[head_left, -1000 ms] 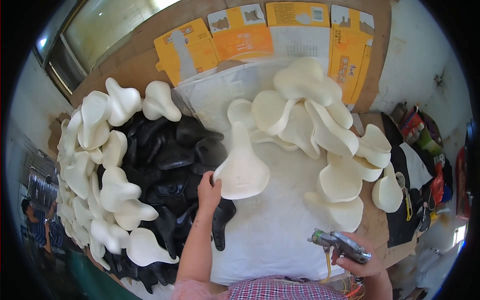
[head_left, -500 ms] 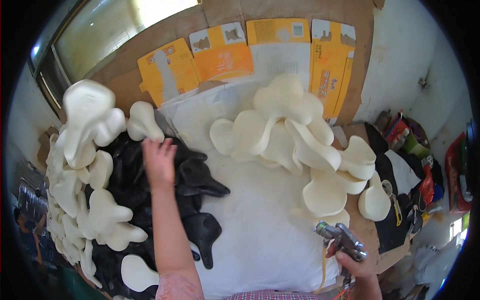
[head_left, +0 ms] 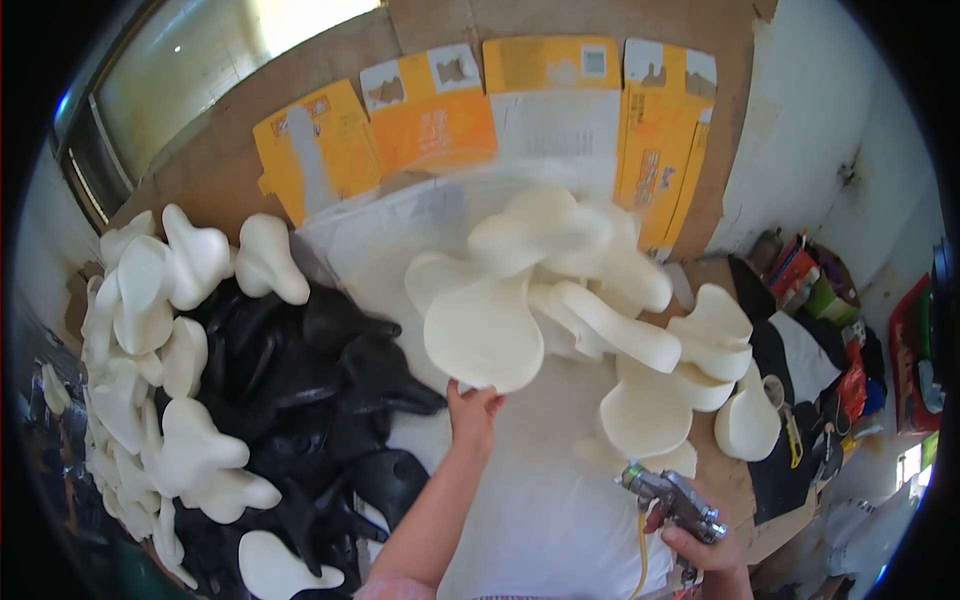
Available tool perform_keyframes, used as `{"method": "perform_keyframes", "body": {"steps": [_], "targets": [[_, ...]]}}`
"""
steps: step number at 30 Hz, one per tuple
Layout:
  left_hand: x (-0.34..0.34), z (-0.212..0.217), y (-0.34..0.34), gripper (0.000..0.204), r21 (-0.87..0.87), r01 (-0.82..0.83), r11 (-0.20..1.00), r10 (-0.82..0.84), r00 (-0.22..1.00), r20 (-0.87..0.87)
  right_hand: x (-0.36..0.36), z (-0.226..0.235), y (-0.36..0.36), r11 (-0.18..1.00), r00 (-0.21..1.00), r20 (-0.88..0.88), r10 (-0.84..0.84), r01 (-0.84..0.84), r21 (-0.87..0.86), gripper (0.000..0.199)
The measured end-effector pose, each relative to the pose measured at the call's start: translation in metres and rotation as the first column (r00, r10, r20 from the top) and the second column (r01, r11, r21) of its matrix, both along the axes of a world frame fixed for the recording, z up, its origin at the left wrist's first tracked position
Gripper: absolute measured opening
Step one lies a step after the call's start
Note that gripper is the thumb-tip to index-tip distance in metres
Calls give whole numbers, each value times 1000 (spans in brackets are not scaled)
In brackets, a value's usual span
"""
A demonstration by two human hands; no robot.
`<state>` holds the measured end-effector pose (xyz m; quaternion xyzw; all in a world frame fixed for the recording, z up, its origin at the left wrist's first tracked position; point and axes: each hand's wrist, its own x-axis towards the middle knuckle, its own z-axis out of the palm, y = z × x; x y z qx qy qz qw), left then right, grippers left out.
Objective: Sorting and arranging foam bicycle seat pads on a workbench.
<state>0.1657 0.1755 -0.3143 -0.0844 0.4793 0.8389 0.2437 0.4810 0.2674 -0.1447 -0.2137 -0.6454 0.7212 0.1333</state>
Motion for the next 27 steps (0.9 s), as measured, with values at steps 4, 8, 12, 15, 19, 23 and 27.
{"method": "perform_keyframes", "body": {"steps": [4,8,12,15,19,23,27], "targets": [[82,-20,-83,44,-103,257,961,-226,942,247,-5,5,-9,991,992,-15,129,-128,39,61],[83,-64,-175,34,-313,715,625,-479,668,570,13,11,-28,988,989,-11,145,-144,54,63],[46,-70,-212,43,-933,198,301,-508,861,19,42,15,-41,975,982,53,180,-186,122,63],[3,-105,-216,63,-832,-381,404,-452,708,-543,55,21,-59,975,979,54,194,-199,95,63],[-1,-124,-179,64,-800,177,573,-488,858,-159,61,32,-76,973,979,63,195,-202,115,63],[18,-93,-155,64,-725,320,610,-538,839,-82,75,41,-74,951,958,201,202,-241,194,61],[27,-99,-171,62,-790,64,609,-459,841,-286,69,40,-73,966,957,238,165,-206,157,58]]}}
